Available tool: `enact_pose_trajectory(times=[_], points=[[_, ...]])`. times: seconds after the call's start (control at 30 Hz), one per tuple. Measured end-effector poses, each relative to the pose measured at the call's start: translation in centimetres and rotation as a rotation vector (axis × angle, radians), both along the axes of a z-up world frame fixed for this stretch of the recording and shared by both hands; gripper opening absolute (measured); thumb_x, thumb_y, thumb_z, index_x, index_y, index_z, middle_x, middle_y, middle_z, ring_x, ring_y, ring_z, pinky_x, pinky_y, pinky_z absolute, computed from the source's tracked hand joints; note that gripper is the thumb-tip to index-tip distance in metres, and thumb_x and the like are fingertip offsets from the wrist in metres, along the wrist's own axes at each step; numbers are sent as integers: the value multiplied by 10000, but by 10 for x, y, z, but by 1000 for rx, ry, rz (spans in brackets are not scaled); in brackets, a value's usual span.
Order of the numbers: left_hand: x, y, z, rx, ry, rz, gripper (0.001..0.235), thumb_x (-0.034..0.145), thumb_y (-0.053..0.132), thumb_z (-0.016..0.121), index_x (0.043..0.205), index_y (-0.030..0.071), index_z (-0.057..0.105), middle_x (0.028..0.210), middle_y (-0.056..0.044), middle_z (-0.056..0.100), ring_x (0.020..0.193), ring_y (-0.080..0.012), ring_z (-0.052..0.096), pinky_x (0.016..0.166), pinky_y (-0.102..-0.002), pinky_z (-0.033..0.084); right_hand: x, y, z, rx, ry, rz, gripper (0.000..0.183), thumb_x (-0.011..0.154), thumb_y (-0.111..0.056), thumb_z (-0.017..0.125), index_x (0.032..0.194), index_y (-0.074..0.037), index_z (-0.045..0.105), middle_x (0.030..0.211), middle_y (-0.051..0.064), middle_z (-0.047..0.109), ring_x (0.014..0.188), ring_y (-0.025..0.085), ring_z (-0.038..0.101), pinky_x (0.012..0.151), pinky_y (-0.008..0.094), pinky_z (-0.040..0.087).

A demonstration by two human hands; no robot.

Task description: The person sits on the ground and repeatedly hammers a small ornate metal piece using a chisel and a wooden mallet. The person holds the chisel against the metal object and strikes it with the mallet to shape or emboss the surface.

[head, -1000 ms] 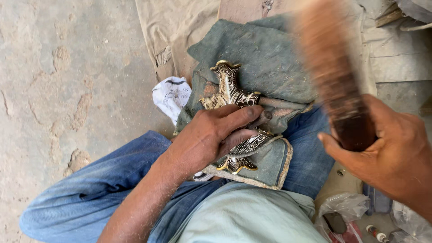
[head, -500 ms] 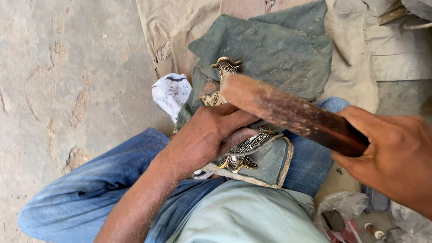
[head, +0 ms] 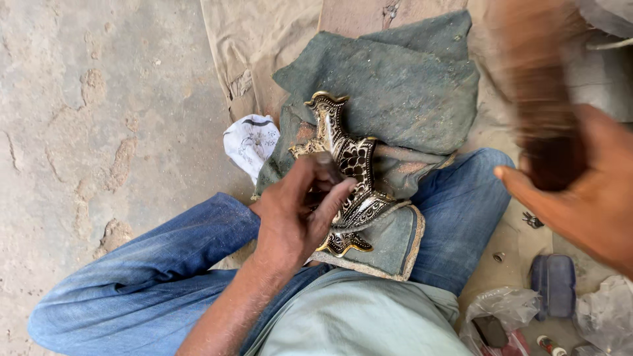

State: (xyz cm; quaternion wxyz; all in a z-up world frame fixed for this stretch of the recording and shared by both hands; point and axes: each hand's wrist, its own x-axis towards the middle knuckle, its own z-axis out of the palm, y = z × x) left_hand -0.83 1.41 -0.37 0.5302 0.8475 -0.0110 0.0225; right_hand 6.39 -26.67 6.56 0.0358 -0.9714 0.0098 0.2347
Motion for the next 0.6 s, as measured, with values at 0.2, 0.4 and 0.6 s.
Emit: enact_pose_trajectory(times=[0.2, 0.4, 0.6], points=[[-10, -18, -5, 60, -120, 191, 314, 928, 148, 822, 1075, 2, 586, 878, -66, 741, 759, -124, 759, 661, -256, 641, 6, -2, 3, 411, -297, 263, 645, 813, -60, 795, 1407, -20, 547, 919, 146, 700, 723, 211, 715, 652, 327, 575], [-12, -23, 1, 280, -243, 121, 260, 921, 102, 830, 1111, 38, 664, 884, -88, 710, 758, -167, 726, 661, -304, 575, -5, -8, 24, 389, -367, 439, 702, 821, 15, 745, 1475, -119, 529, 961, 142, 706, 817, 214, 703, 758, 344, 561], [-11, -25, -9, 169, -251, 209, 243, 932, 140, 834, 1111, 72, 685, 875, -77, 701, 735, -176, 717, 665, -310, 583, 2, 17, 33, 323, -361, 415, 707, 815, 6, 758, 1483, -135, 576, 948, 122, 726, 782, 198, 715, 719, 340, 562]])
